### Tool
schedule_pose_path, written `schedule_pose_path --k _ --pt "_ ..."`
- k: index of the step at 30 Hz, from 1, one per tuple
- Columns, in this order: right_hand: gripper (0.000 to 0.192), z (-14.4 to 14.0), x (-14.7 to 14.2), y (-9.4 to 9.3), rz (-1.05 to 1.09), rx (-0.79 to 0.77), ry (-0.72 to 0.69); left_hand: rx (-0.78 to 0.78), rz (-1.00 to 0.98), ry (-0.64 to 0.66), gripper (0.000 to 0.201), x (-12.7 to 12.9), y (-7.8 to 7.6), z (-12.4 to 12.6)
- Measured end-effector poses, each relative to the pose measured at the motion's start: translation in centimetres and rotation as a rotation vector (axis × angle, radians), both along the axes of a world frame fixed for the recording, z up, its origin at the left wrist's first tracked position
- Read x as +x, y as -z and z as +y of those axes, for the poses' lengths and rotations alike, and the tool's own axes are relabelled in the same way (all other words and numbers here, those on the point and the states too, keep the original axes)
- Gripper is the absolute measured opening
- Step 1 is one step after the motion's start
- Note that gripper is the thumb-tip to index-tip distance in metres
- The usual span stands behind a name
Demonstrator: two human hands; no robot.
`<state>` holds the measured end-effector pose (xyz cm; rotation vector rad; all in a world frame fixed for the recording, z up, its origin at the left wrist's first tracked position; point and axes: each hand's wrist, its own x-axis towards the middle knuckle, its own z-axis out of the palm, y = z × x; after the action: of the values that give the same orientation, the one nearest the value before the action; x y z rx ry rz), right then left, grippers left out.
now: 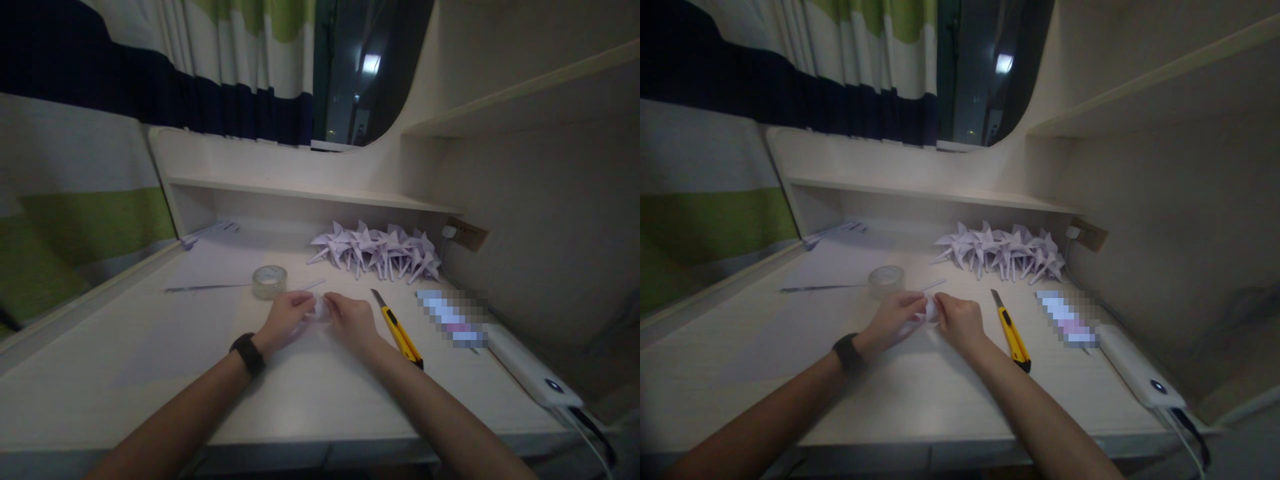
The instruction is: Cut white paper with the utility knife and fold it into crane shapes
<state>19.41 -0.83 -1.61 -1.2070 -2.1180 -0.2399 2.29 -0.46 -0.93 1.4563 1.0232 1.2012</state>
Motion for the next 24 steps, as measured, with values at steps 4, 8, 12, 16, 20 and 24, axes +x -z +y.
schedule_pose_path --k 4,8,12,16,20,24 --pt "0.02 -0.1 0.0 -0.1 -0.035 0.002 -0.001 0.022 0.025 -0.004 0.024 0.0 0.1 0.1" --pt "0.02 -0.3 0.0 -0.4 -0.054 0.004 0.012 0.048 0.061 -0.015 0.025 0.0 0.1 0.1" --pt "0.015 -0.4 0.1 -0.5 -0.129 0.002 0.001 0.061 0.103 -0.027 0.025 0.0 0.1 0.1" --pt "0.021 -0.4 0.4 -0.7 -0.214 0.048 -0.037 0.078 0.135 -0.026 0.026 -0.1 0.3 0.2" --pt "0.016 -0.5 0.5 -1.0 -0.271 0.065 -0.058 0.104 0.138 -0.016 0.027 -0.2 0.8 0.4" --pt "0.009 -0.7 0.3 -1.3 -0.282 0.034 -0.048 0.106 0.167 -0.047 0.026 -0.3 1.0 0.5"
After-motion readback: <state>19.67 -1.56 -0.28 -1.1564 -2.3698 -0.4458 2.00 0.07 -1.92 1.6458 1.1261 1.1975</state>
